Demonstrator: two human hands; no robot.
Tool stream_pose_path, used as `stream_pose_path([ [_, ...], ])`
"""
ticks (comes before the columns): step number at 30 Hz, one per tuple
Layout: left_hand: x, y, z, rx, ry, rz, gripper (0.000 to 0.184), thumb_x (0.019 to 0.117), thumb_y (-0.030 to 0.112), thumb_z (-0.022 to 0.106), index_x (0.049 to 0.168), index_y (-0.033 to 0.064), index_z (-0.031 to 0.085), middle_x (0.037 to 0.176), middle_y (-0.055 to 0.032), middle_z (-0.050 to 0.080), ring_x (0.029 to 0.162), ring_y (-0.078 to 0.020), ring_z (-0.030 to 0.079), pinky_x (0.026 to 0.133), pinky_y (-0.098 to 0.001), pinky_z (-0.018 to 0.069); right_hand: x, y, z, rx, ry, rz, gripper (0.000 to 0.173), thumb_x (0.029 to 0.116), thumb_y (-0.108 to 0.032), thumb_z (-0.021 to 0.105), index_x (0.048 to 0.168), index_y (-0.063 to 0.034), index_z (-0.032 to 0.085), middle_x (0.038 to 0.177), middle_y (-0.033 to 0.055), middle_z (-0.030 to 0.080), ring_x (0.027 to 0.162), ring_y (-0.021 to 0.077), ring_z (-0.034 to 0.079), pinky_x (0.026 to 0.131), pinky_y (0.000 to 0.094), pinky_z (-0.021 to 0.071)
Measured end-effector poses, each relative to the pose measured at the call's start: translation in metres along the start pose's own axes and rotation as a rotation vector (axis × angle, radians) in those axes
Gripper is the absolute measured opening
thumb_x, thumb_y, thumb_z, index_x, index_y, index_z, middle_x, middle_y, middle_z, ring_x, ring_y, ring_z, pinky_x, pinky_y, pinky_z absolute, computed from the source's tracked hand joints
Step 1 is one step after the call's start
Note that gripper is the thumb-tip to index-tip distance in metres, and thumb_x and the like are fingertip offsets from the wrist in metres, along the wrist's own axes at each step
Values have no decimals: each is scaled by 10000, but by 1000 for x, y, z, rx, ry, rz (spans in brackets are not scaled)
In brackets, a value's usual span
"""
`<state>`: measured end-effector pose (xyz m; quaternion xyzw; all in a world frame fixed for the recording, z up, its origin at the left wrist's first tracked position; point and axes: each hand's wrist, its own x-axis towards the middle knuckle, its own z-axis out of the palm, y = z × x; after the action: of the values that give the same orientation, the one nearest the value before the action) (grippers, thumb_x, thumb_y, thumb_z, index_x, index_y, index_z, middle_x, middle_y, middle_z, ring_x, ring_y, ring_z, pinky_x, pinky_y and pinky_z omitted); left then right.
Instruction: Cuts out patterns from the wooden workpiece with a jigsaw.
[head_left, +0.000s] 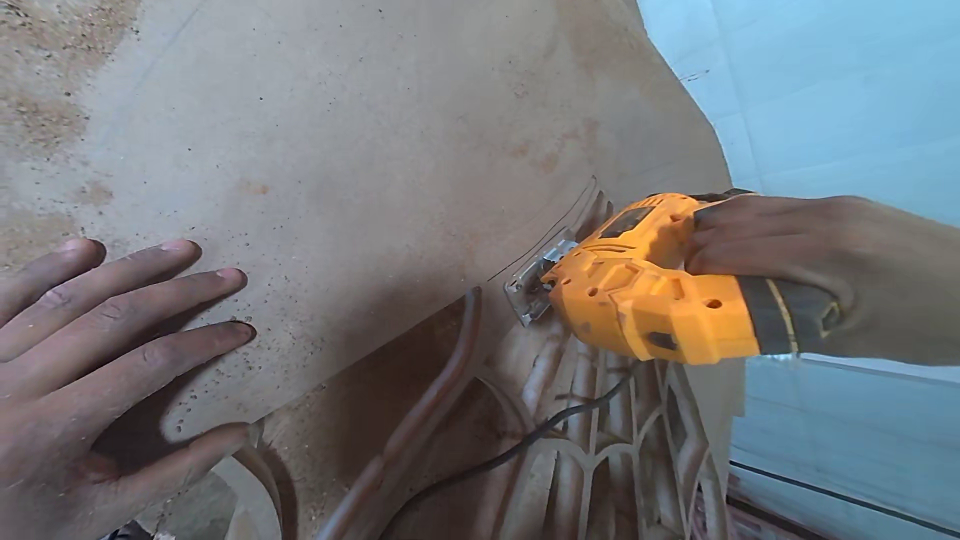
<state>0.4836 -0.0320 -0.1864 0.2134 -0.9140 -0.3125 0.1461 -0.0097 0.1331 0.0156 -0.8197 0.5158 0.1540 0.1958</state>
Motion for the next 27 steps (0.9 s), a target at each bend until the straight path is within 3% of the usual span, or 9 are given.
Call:
stream_pose_path([
  [11, 0, -2, 1, -9, 16, 1, 607, 708, 588, 845, 1134, 160, 781, 1430, -111, 626, 1443, -392, 457, 1233, -667, 225, 6, -5, -3, 11, -12, -10, 218, 833, -352, 604, 919, -184, 712, 909, -51, 683, 942, 150, 672, 846, 396, 578],
  [27, -2, -4, 1, -9, 16, -7, 596, 714, 602, 835, 1118, 167, 787, 1418, -96, 638, 1444, -385, 458, 1242, -655, 220, 6, -3, 0, 18, -30, -45, 204, 865, -349, 590, 881, -173, 693, 902, -24, 670, 924, 173, 660, 822, 413, 568],
])
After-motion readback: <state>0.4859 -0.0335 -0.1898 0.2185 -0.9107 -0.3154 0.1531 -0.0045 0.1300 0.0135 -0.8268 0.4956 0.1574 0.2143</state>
